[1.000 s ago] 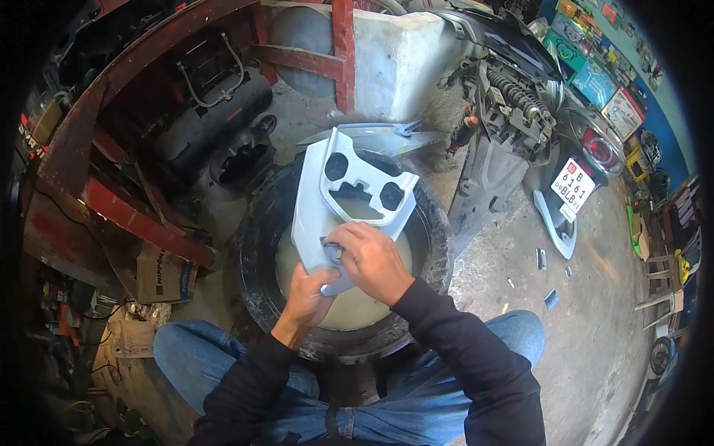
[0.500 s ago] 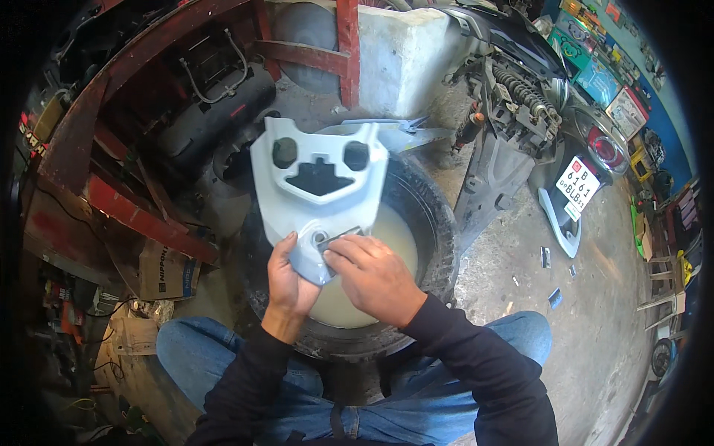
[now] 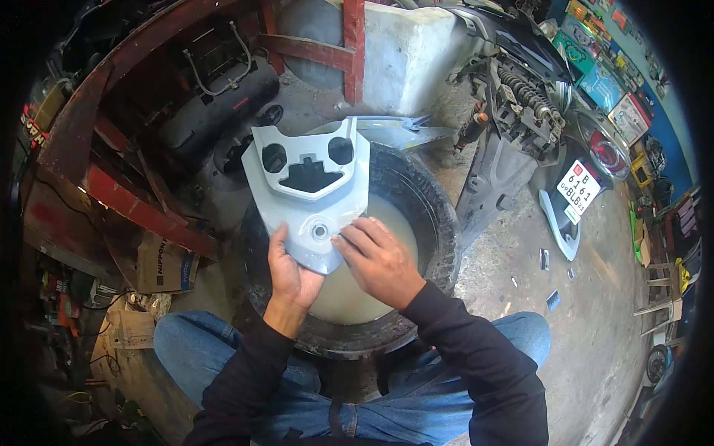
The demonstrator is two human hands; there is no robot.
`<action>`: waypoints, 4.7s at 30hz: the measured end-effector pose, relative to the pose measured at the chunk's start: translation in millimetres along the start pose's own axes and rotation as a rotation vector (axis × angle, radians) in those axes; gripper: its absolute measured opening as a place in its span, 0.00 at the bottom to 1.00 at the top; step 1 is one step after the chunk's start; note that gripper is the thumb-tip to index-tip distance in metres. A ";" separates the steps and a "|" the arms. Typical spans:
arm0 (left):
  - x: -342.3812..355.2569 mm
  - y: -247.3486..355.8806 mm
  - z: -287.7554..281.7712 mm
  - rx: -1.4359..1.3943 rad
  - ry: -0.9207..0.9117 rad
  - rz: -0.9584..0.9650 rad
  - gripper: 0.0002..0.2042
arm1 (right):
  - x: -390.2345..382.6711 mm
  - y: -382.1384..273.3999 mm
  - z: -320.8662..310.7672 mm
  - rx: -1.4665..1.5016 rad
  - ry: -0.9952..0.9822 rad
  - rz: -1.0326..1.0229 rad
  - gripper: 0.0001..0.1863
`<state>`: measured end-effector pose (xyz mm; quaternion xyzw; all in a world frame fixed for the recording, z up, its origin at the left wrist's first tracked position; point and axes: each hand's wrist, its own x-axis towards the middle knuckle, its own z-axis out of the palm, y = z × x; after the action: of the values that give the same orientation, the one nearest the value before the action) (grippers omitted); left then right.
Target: The person wet-sands a plastic motorcycle fairing part with sandpaper over a basin of water, then switches to sanding a second plastic piece.
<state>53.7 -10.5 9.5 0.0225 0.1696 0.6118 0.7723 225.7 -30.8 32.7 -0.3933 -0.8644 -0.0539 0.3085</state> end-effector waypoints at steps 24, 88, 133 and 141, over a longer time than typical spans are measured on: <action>-1.8 -6.8 -24.8 0.182 -0.025 -0.142 0.28 | -6.9 5.2 16.2 0.106 0.061 -0.042 0.20; 1.6 -4.1 -16.8 0.214 -0.007 -0.111 0.26 | -8.5 -7.3 9.4 0.062 0.069 0.162 0.22; 6.0 -5.2 -23.4 0.215 -0.026 -0.139 0.25 | -8.7 -12.6 17.7 0.105 0.057 0.113 0.20; 10.1 -10.7 -22.8 0.178 -0.027 -0.146 0.24 | -4.6 -3.1 14.1 0.043 0.025 0.184 0.20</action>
<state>59.0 -7.5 -17.0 0.0869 0.2140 0.5361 0.8120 218.9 -31.2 19.2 -0.4634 -0.8218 -0.0116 0.3313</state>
